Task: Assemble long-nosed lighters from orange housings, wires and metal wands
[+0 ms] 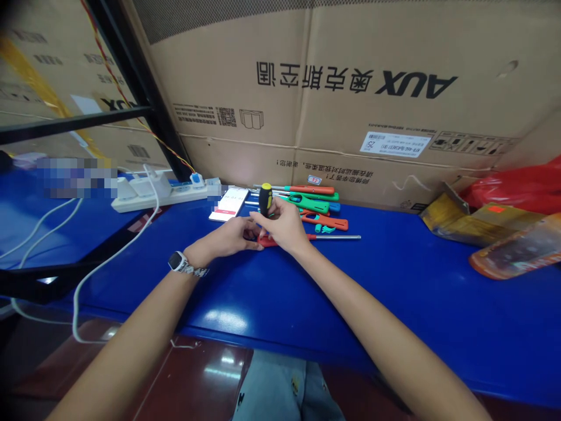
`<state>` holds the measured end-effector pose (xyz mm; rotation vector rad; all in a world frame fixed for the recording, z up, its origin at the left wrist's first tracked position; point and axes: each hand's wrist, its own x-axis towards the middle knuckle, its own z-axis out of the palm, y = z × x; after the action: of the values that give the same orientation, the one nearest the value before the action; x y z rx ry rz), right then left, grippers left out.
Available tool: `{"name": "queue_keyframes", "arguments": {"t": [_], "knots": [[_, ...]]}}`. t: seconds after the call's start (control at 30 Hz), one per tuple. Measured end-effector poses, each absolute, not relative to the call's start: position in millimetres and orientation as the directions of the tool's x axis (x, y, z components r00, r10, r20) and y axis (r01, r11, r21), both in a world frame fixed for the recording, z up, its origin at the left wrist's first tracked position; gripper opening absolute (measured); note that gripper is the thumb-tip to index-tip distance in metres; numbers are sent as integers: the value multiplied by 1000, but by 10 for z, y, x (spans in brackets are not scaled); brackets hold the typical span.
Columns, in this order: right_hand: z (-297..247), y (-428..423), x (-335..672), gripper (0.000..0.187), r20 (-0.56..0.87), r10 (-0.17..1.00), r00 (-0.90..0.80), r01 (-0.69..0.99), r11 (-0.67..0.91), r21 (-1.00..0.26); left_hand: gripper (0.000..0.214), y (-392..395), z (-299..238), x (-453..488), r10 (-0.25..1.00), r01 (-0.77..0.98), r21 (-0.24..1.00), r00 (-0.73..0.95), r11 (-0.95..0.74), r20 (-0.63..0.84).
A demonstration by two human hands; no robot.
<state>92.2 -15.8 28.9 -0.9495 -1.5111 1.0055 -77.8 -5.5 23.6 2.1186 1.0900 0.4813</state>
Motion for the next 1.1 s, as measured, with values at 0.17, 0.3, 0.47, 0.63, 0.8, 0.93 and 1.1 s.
{"name": "queue_keyframes", "arguments": {"t": [0.17,0.3,0.47,0.63,0.8,0.93,1.1], "knots": [[300,-176,838,46,254,960,-114,79,264,-961,18,-53,220,-778,807,563,709,590,-425,15],[371,-203,903,40,276,883,-379,44,315,-948,18,-48,189,-779,789,473,773,612,-422,56],[342,-176,924,36,340,885,-318,59,377,-924,17,-44,210,-771,799,510,754,601,-415,33],[216,-175,815,45,331,943,-25,78,332,-940,14,-51,255,-757,814,571,713,580,-407,0],[223,-255,844,44,301,932,-201,3,308,-951,15,-54,244,-765,796,549,707,605,-446,32],[266,-239,930,39,305,901,-309,36,332,-943,16,-57,239,-774,796,566,679,603,-467,45],[245,-142,915,37,384,912,-145,73,397,-915,16,-48,234,-776,813,589,685,583,-428,6]]}}
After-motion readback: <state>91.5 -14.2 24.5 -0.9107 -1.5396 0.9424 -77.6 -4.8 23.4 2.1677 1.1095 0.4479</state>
